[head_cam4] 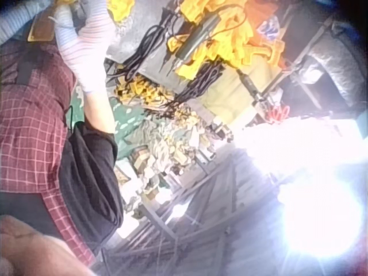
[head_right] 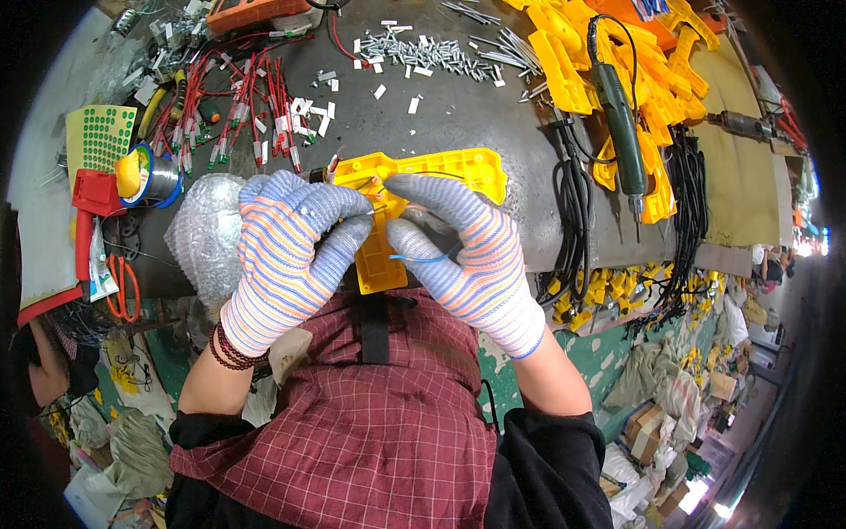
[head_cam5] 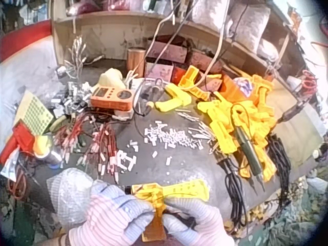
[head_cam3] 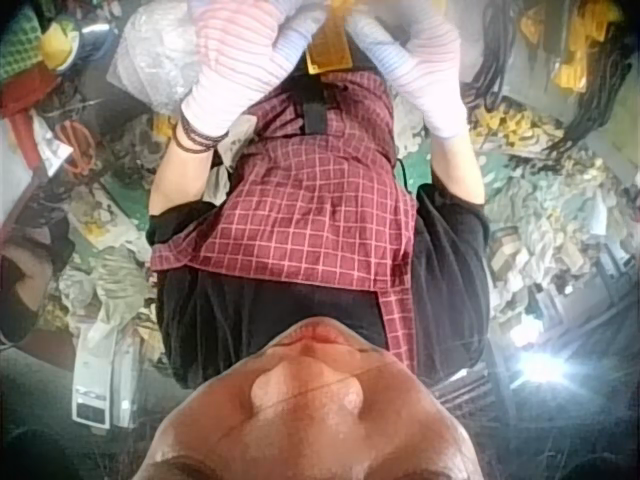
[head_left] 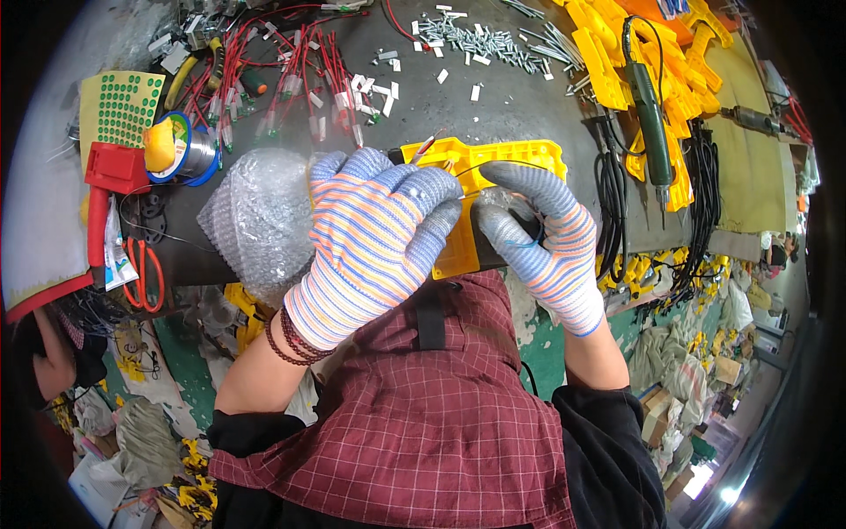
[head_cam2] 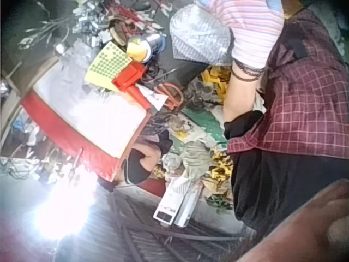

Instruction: Soldering wires and electronic components into a yellow plastic device housing.

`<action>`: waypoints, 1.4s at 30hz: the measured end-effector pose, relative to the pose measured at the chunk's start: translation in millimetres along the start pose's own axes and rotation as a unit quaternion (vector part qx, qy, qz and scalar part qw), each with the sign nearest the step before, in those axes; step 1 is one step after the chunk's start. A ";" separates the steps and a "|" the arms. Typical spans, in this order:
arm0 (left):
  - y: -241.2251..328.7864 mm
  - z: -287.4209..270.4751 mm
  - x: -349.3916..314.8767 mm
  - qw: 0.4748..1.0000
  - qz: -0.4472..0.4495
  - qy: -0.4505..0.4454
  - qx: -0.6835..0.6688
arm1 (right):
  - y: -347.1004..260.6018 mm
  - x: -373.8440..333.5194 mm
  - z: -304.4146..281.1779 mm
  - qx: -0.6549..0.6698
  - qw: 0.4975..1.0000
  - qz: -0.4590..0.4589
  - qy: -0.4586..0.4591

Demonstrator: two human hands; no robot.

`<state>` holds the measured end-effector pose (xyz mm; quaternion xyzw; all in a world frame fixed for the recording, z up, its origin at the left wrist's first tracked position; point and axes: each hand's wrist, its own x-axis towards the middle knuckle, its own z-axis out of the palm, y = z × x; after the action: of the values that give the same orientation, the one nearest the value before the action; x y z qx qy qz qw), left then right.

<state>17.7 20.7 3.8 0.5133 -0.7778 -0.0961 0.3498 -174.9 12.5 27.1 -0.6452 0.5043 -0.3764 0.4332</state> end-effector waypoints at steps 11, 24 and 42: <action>4.9 7.2 -4.9 0.996 -0.007 0.087 -0.006 | 21.1 -6.2 -1.0 0.020 1.000 0.000 -0.015; -0.4 11.7 -10.2 0.996 -0.026 0.081 -0.036 | -2.8 4.6 4.6 0.157 0.970 0.168 -0.080; -2.3 13.4 -11.4 0.996 -0.015 0.085 -0.016 | -4.8 5.1 10.2 0.058 0.992 0.082 -0.074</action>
<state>13.4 26.7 -12.3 0.5254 -0.7356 -0.0697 0.4219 -162.9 10.0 28.4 -0.6017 0.4996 -0.3193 0.5351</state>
